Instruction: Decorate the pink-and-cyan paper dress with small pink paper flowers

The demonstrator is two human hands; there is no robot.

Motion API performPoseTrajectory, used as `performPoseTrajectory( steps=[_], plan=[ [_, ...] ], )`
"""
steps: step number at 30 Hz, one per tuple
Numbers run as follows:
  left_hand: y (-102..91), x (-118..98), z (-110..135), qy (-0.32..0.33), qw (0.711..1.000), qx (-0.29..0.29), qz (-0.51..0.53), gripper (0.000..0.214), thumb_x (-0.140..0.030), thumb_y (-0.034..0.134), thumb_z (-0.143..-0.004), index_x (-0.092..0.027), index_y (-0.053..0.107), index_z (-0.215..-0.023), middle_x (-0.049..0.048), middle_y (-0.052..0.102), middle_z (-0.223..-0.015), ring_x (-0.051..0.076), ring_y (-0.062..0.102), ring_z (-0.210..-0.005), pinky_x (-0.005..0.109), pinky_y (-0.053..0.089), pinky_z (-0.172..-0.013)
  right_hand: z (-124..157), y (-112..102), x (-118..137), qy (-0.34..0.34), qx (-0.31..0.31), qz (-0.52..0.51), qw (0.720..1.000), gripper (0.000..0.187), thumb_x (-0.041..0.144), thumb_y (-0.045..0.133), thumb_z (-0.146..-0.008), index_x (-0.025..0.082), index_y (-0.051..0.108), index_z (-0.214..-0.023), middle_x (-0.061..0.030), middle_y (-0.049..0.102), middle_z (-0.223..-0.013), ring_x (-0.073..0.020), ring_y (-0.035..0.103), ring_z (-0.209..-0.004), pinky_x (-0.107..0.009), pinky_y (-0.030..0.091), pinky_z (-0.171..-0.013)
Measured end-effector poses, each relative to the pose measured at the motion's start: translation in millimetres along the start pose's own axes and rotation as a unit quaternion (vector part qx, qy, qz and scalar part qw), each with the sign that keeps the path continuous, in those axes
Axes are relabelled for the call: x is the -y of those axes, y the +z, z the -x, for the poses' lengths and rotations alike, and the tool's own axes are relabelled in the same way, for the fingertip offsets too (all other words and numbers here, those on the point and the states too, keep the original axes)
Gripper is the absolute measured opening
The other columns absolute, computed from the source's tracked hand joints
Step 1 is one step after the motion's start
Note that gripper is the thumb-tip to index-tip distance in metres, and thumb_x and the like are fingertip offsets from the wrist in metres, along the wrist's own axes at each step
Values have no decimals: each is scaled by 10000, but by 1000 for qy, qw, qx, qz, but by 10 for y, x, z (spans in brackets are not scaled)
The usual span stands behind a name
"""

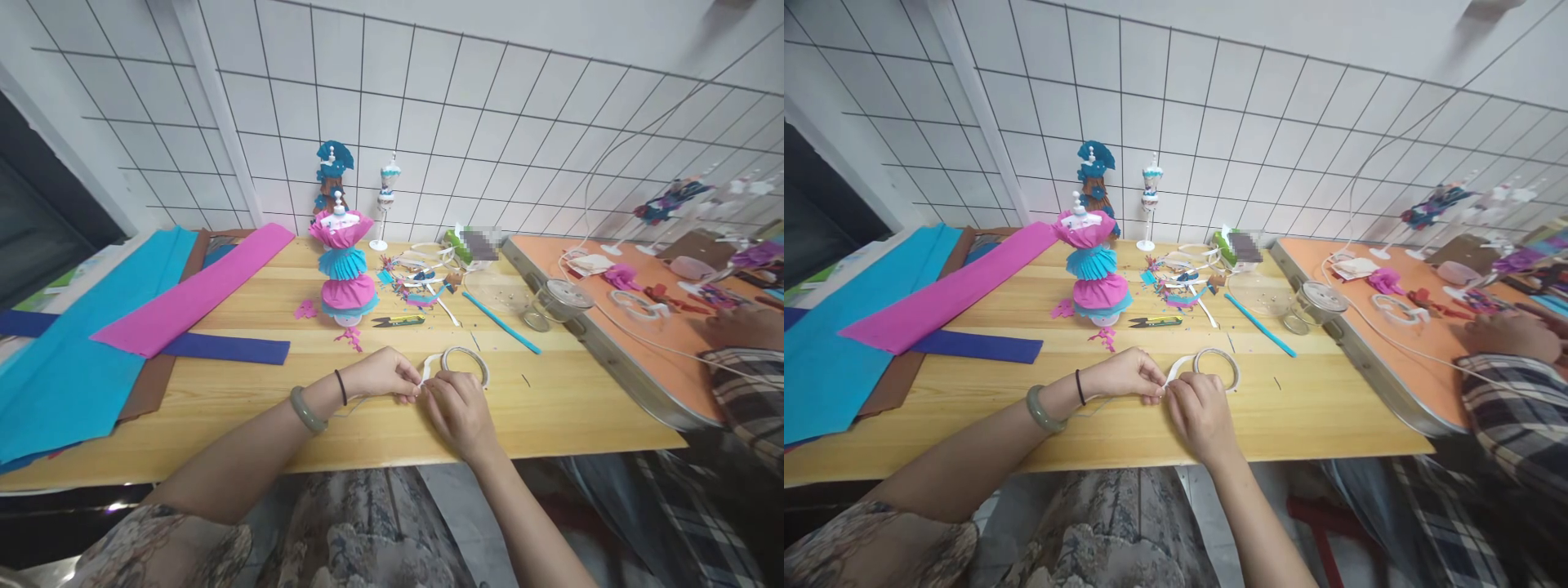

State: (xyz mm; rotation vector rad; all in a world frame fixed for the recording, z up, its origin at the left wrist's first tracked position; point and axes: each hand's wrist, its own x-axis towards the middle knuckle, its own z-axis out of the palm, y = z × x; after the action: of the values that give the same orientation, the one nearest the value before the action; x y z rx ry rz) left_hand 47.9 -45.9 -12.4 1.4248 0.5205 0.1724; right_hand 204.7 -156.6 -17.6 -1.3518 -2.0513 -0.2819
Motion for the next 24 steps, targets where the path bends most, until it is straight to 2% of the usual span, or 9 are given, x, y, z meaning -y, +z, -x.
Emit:
performPoseTrajectory(
  steps=[8, 18, 24],
  plan=[
    [8, -38, 25, -4, 1000, -8, 1, 332, -349, 722, -587, -76, 664, -766, 23, 629, -578, 98, 586, -541, 240, 484, -589, 17, 17, -21, 1, 6, -3, 1000, 159, 125, 462, -837, 178, 553, -956, -89, 633, -857, -180, 586, -790, -326, 379, -664],
    [-38, -9, 4, 5, 1000, -3, 10, 311, -247, 687, -628, -78, 652, -887, 11, 622, -595, 84, 576, -542, 226, 473, -575, 19, 52, -55, 89, 4, -88, 992, 139, 158, 424, -858, 193, 541, -926, -92, 593, -864, -200, 563, -815, -349, 433, -704],
    [-52, 5, -1, 8, 1000, -19, -21, 279, -265, 658, -653, -82, 643, -863, -1, 591, -576, 83, 559, -536, 219, 461, -553, 19, 41, -56, 105, 17, -139, 985, 188, 166, 379, -873, 196, 552, -940, -97, 586, -875, -206, 563, -840, -368, 453, -731]
  ],
)
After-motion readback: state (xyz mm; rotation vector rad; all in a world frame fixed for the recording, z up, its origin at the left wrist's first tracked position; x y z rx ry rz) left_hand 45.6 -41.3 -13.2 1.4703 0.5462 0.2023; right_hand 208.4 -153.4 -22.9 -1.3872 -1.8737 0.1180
